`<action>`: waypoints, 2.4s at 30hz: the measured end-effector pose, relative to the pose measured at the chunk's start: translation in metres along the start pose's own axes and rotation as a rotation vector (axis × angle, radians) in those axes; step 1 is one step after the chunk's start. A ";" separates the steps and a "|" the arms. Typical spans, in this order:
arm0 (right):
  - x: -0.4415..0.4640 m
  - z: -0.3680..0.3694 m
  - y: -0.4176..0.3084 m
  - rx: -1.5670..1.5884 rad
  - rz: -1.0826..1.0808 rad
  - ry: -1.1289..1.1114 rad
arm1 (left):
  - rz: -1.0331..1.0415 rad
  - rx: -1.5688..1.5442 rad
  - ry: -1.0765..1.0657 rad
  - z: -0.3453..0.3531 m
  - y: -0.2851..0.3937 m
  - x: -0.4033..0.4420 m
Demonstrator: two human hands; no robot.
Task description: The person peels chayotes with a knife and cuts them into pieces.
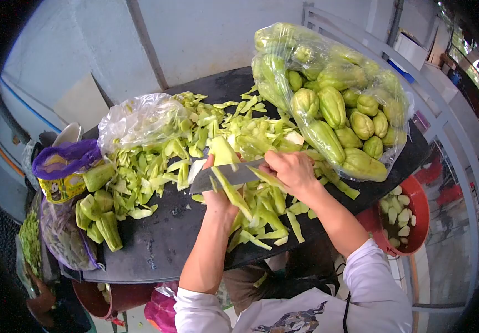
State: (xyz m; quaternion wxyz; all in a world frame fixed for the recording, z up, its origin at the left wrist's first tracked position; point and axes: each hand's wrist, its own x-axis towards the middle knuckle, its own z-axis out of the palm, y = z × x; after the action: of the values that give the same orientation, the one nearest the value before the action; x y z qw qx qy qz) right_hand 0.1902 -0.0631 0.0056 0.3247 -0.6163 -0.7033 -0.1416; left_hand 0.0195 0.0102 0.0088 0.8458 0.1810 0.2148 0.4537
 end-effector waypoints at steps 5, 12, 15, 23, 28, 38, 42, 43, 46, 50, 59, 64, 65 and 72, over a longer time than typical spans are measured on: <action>0.002 -0.005 0.014 0.048 0.099 -0.088 | 0.047 -0.004 -0.007 -0.002 -0.001 0.002; 0.006 -0.008 0.008 0.050 0.104 -0.090 | -0.010 0.045 -0.014 0.011 -0.005 -0.011; 0.008 0.000 0.030 0.033 0.177 -0.087 | -0.027 0.063 0.066 0.010 -0.006 -0.007; 0.009 -0.013 0.013 0.068 0.090 -0.107 | -0.004 0.125 0.010 0.005 -0.013 -0.011; 0.006 -0.005 0.037 -0.047 0.191 -0.148 | -0.073 0.064 -0.097 0.013 -0.005 -0.008; 0.001 -0.014 0.041 -0.025 0.444 -0.117 | 0.005 0.014 -0.200 0.018 0.004 -0.014; 0.002 -0.008 0.037 0.006 0.452 -0.123 | 0.011 -0.163 -0.196 0.015 0.012 -0.010; 0.002 -0.008 0.038 0.005 0.443 -0.112 | 0.015 -0.209 -0.194 0.016 0.013 -0.010; 0.002 -0.009 0.039 0.009 0.417 -0.097 | 0.034 -0.148 -0.155 0.015 0.014 -0.007; 0.001 -0.009 0.035 0.065 0.331 -0.041 | 0.018 -0.118 0.037 0.016 0.009 -0.004; -0.003 -0.007 0.034 0.189 0.298 0.049 | -0.188 -0.221 -0.096 0.009 0.002 -0.004; -0.009 -0.005 0.038 0.196 0.282 0.067 | -0.102 -0.163 -0.142 0.003 0.006 -0.001; -0.007 -0.006 0.035 0.189 0.270 0.071 | -0.130 -0.231 -0.170 0.003 0.008 -0.002; -0.006 -0.008 0.003 0.045 -0.155 0.190 | -0.130 -0.253 -0.152 0.001 0.011 0.002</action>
State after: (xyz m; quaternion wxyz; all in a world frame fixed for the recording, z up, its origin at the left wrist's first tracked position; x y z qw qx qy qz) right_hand 0.1953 -0.0721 0.0070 0.3918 -0.5365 -0.7178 -0.2083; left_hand 0.0135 0.0176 0.0148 0.9032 0.0925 0.1028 0.4064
